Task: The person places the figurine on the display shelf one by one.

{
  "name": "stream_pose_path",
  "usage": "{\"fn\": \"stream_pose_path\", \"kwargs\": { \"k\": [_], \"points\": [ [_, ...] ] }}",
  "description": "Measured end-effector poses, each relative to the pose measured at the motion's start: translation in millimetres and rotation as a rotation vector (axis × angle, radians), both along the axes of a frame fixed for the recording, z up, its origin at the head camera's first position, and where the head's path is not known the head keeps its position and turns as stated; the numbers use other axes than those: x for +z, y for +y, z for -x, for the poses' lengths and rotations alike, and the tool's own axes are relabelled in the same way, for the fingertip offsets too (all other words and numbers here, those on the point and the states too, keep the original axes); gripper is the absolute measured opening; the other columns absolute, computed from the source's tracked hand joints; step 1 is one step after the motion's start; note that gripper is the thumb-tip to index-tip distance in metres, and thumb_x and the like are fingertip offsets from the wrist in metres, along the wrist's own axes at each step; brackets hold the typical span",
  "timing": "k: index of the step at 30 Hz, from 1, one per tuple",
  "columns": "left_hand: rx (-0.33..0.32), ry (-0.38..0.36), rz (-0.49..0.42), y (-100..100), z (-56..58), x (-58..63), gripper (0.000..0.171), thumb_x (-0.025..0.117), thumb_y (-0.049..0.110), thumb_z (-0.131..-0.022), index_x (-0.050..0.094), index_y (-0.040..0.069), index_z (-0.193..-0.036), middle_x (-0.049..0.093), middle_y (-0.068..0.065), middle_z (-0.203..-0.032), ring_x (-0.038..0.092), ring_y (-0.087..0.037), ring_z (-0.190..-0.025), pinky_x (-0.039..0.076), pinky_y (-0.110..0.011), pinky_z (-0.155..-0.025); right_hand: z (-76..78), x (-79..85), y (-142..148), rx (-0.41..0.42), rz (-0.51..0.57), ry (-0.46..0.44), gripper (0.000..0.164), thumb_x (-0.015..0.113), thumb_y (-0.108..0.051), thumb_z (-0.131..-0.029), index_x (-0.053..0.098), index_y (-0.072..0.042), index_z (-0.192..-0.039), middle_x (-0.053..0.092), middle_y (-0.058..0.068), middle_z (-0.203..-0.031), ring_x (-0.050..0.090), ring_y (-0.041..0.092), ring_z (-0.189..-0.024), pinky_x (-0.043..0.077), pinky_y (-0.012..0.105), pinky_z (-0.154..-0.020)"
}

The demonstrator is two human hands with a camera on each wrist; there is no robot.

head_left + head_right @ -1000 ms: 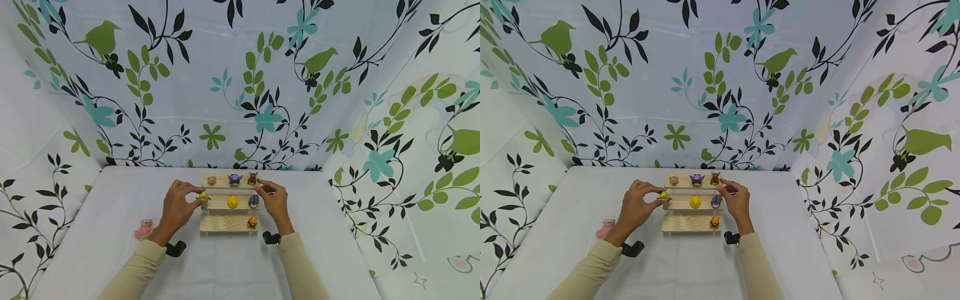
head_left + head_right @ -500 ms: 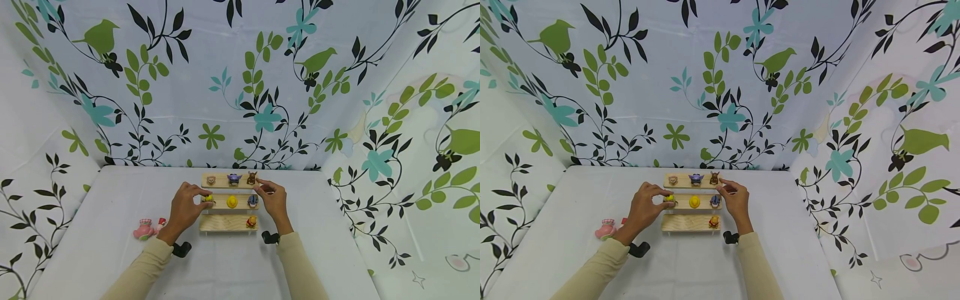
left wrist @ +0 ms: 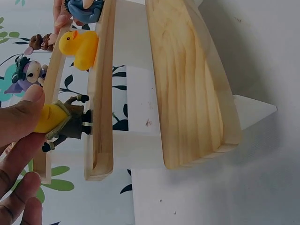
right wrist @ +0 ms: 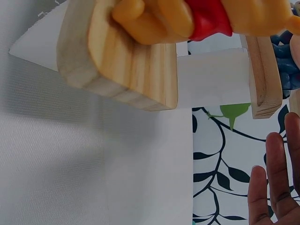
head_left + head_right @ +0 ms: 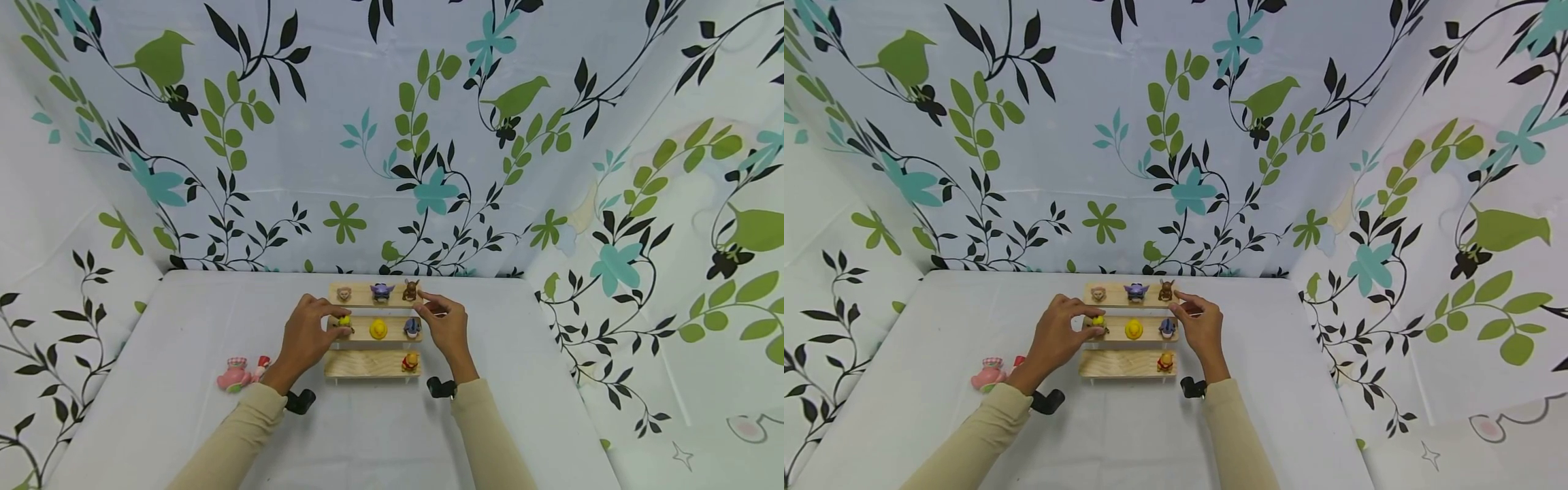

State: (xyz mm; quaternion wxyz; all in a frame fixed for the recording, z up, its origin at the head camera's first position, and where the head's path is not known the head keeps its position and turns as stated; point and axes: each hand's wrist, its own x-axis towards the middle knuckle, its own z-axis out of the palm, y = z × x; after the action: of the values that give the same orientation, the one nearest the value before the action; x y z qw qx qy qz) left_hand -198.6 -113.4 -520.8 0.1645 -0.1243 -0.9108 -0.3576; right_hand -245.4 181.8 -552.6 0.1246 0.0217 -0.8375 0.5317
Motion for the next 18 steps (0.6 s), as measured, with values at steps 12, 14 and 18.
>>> {"fn": "stream_pose_path", "kwargs": {
  "k": [12, 14, 18],
  "points": [
    [-0.026, -0.033, 0.025, -2.9, -0.8, -0.4, 0.039, 0.095, 0.024, -0.080, 0.084, 0.020, -0.117, 0.081, -0.004, -0.110, 0.052, -0.020, -0.096, 0.050, -0.041, -0.080, -0.7, 1.1, -1.3, -0.001, 0.011, -0.008, 0.032, 0.082, -0.036, -0.092, 0.082, -0.027, -0.123, 0.079, 0.004, -0.095, 0.068, 0.018, -0.089, 0.055, 0.030, -0.083],
    [-0.025, -0.029, 0.025, -3.1, -1.3, -0.2, 0.041, 0.096, 0.024, -0.079, 0.084, 0.020, -0.118, 0.081, -0.005, -0.111, 0.053, -0.021, -0.097, 0.051, -0.041, -0.080, -0.8, 1.1, -1.4, -0.003, 0.009, -0.009, 0.032, 0.082, -0.036, -0.092, 0.082, -0.027, -0.123, 0.079, 0.004, -0.095, 0.068, 0.018, -0.089, 0.055, 0.030, -0.083],
    [-0.018, -0.026, 0.029, -3.1, -1.2, -0.1, 0.040, 0.096, 0.024, -0.079, 0.084, 0.019, -0.117, 0.081, -0.004, -0.111, 0.053, -0.020, -0.097, 0.051, -0.041, -0.081, -0.6, 0.8, -1.4, -0.006, 0.006, -0.017, 0.033, 0.082, -0.037, -0.091, 0.082, -0.029, -0.123, 0.079, 0.004, -0.095, 0.067, 0.018, -0.090, 0.055, 0.032, -0.084]
  ]
}}
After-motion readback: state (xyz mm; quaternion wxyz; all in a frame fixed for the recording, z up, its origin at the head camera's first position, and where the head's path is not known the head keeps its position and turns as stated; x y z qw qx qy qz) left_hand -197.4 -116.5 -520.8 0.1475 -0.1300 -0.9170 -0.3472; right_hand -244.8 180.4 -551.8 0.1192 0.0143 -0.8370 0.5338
